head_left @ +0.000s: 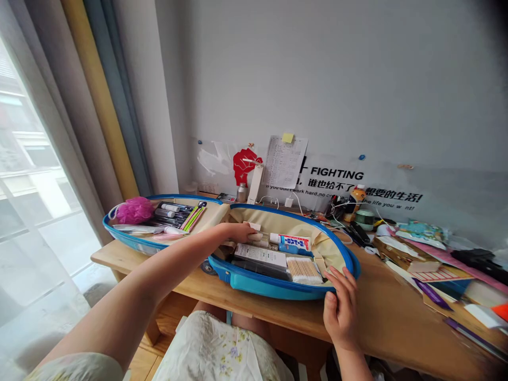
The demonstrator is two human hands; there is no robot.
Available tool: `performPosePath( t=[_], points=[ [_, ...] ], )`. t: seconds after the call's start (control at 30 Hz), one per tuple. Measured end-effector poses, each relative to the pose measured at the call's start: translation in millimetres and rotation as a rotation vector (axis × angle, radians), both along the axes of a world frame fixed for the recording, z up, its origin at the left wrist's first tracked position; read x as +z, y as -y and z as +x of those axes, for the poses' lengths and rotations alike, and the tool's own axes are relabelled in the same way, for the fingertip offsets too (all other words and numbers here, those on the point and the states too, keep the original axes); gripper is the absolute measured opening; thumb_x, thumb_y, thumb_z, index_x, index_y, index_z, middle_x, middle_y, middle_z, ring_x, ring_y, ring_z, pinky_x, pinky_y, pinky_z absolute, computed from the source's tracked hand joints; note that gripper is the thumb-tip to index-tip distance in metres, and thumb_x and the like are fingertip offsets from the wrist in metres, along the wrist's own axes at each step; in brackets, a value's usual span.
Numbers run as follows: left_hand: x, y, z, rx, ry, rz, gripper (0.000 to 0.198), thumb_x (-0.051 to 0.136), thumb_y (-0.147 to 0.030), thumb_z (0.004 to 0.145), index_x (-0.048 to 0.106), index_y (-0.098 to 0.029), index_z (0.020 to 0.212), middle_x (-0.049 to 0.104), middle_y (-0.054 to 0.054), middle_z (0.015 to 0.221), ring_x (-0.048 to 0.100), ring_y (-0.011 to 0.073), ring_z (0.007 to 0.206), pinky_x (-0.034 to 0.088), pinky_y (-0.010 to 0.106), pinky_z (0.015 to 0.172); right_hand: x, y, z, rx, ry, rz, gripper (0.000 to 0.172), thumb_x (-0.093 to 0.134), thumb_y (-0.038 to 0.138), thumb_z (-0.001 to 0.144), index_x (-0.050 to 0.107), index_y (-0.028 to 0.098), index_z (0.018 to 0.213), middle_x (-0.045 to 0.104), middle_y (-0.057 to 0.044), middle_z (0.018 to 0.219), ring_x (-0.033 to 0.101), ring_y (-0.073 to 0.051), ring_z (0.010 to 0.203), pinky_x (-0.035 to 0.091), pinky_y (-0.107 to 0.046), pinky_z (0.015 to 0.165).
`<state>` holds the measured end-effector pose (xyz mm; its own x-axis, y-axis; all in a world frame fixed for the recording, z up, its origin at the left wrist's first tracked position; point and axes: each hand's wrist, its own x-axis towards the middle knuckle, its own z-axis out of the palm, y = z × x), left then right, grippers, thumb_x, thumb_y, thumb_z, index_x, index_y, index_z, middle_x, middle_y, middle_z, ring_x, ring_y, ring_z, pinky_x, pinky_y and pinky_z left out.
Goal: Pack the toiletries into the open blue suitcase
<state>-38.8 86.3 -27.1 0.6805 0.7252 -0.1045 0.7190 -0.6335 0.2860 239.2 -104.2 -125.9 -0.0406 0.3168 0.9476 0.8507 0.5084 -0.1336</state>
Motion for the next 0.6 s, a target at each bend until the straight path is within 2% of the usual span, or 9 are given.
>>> performPosePath(
  t=[0.2, 0.4, 0.5, 0.6],
  points=[
    [-3.2, -3.5, -2.3, -0.021, -0.03, -0.03, 0.039, 0.067, -0.015, 0.069, 0.07, -0.024, 0.106, 0.074, 0.004, 0.102, 0.066, 0.0231, 0.097, 0.049, 0.028, 0.086, 0.9, -0.7, -0.6, 0.007, -0.001, 0.009, 0.033, 0.039, 0.029, 0.098, 0.058, 0.02, 0.123, 0.061, -0.014, 0.122, 0.045, -0.031, 0.133, 0.039, -0.058, 0.105],
    [-2.3, -1.1, -1.9, 0.019, 0.037, -0.019, 0.032, 0.07, -0.017, 0.068, 0.073, -0.022, 0.099, 0.074, 0.006, 0.099, 0.067, 0.0219, 0.089, 0.05, 0.027, 0.079, 0.2, -0.9, 1.5, -0.006, 0.035, 0.01, 0.034, 0.037, 0.028, 0.098, 0.056, 0.019, 0.125, 0.06, -0.015, 0.122, 0.044, -0.032, 0.133, 0.04, -0.059, 0.104],
    [1.5, 6.1, -1.5, 0.038, 0.097, 0.003, 0.026, 0.072, -0.018, 0.068, 0.075, -0.023, 0.094, 0.075, 0.006, 0.097, 0.068, 0.0204, 0.086, 0.05, 0.026, 0.078, -0.7, -1.7, 2.3, 0.001, 0.033, 0.014, 0.034, 0.038, 0.028, 0.098, 0.056, 0.019, 0.125, 0.06, -0.015, 0.123, 0.044, -0.032, 0.133, 0.04, -0.06, 0.104],
    [11.9, 10.6, -3.9, 0.076, 0.161, 0.044, 0.027, 0.074, -0.022, 0.069, 0.076, -0.025, 0.096, 0.075, 0.002, 0.098, 0.068, 0.018, 0.086, 0.05, 0.023, 0.078, -1.1, -2.7, 2.2, 0.01, 0.022, 0.02, 0.033, 0.039, 0.029, 0.098, 0.058, 0.019, 0.123, 0.061, -0.015, 0.122, 0.045, -0.032, 0.133, 0.04, -0.059, 0.105]
  ],
)
